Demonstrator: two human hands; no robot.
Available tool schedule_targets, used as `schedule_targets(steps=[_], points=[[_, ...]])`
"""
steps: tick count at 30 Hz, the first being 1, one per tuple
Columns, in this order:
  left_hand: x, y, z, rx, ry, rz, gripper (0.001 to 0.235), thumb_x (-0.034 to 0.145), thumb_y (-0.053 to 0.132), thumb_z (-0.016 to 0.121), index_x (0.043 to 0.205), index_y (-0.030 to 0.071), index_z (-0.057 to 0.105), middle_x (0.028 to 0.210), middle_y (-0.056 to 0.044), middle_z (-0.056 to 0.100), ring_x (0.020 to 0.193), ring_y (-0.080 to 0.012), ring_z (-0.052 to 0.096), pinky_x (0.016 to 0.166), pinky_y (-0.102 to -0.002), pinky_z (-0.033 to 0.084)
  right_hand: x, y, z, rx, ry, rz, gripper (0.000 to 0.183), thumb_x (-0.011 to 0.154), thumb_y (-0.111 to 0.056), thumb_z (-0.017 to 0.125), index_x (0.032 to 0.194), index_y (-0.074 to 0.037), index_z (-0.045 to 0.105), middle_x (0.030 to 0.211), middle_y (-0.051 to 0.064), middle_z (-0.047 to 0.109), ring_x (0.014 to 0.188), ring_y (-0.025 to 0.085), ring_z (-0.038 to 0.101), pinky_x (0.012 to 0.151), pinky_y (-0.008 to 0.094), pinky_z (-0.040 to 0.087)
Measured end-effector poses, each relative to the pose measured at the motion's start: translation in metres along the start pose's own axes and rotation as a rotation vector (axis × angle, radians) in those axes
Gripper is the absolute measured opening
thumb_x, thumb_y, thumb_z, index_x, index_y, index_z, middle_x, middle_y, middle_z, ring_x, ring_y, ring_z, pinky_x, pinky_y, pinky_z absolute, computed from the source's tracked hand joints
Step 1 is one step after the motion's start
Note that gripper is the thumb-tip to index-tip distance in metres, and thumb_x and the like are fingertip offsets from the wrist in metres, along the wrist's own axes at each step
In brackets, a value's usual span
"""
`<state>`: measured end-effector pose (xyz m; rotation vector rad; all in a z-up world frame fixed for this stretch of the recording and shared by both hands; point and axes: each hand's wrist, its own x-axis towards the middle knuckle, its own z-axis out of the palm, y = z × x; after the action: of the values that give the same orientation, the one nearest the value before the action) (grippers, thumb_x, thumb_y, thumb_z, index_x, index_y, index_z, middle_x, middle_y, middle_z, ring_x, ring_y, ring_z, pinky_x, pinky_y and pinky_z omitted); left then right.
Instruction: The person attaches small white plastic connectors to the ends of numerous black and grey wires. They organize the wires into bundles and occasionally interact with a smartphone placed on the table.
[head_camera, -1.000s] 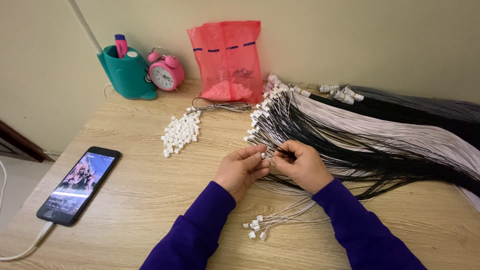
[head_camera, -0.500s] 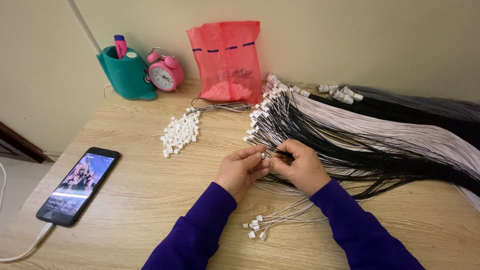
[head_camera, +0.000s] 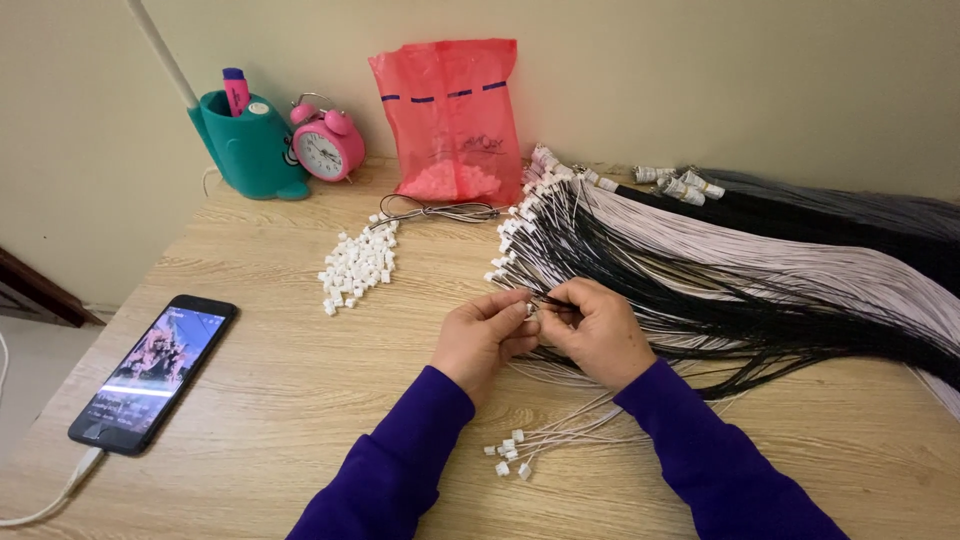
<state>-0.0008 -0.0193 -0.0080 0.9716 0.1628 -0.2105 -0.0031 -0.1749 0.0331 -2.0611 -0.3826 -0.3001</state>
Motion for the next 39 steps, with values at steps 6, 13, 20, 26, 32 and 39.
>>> schedule_targets(steps=[6,13,20,26,32,39], points=[[0.0,0.0,0.003,0.045,-0.01,0.018,0.024,0.088,0.003,0.067,0.111,-0.003,0.066,0.089,-0.012,0.067,0.076,-0.0249,0.073,0.067,-0.034,0.064,0.0,-0.003,-0.003,0.019,-0.02,0.021,0.008,0.08,-0.01,0.075,0.08,-0.003,0.072,0.067,0.011,0.064,0.065,0.017,0.061,0.061,0.029,0.052],[0.008,0.002,-0.003,0.186,0.003,0.07,0.026,0.087,0.005,0.068,0.112,-0.002,0.068,0.086,-0.014,0.068,0.072,-0.0248,0.073,0.061,-0.033,0.065,0.002,0.003,-0.002,0.039,-0.091,0.078,0.011,0.082,-0.008,0.07,0.087,0.001,0.072,0.073,0.017,0.069,0.071,0.022,0.064,0.066,0.034,0.052],[0.007,0.016,-0.011,0.942,0.177,0.39,0.015,0.084,0.018,0.071,0.095,0.027,0.079,0.086,0.002,0.071,0.062,-0.0087,0.064,0.056,-0.022,0.055,0.003,-0.009,-0.01,0.148,-0.118,0.137,0.023,0.095,-0.018,0.06,0.089,0.001,0.071,0.076,0.009,0.065,0.075,0.016,0.055,0.072,0.032,0.049],[-0.002,0.019,-0.006,0.914,0.145,0.563,0.019,0.082,0.024,0.075,0.101,0.022,0.077,0.097,0.001,0.062,0.066,-0.0078,0.057,0.058,-0.022,0.051,0.004,-0.011,-0.01,0.074,-0.142,0.067,0.026,0.097,-0.019,0.06,0.086,0.001,0.071,0.091,0.012,0.069,0.088,0.019,0.062,0.084,0.038,0.05],[-0.009,0.023,0.002,0.792,0.074,0.529,0.013,0.086,0.025,0.074,0.092,0.015,0.078,0.091,-0.002,0.062,0.071,-0.0091,0.054,0.063,-0.022,0.049,0.004,0.005,-0.004,0.058,-0.166,0.056,0.021,0.094,-0.019,0.063,0.091,-0.001,0.074,0.087,0.01,0.07,0.084,0.016,0.062,0.081,0.037,0.051],[0.0,0.015,-0.01,0.988,0.088,0.64,0.023,0.088,0.03,0.07,0.087,0.007,0.07,0.084,-0.014,0.062,0.077,-0.031,0.063,0.071,-0.041,0.051,0.005,0.004,-0.005,-0.046,-0.113,0.1,0.015,0.09,-0.015,0.067,0.095,-0.003,0.073,0.081,0.014,0.072,0.08,0.024,0.068,0.073,0.04,0.052]])
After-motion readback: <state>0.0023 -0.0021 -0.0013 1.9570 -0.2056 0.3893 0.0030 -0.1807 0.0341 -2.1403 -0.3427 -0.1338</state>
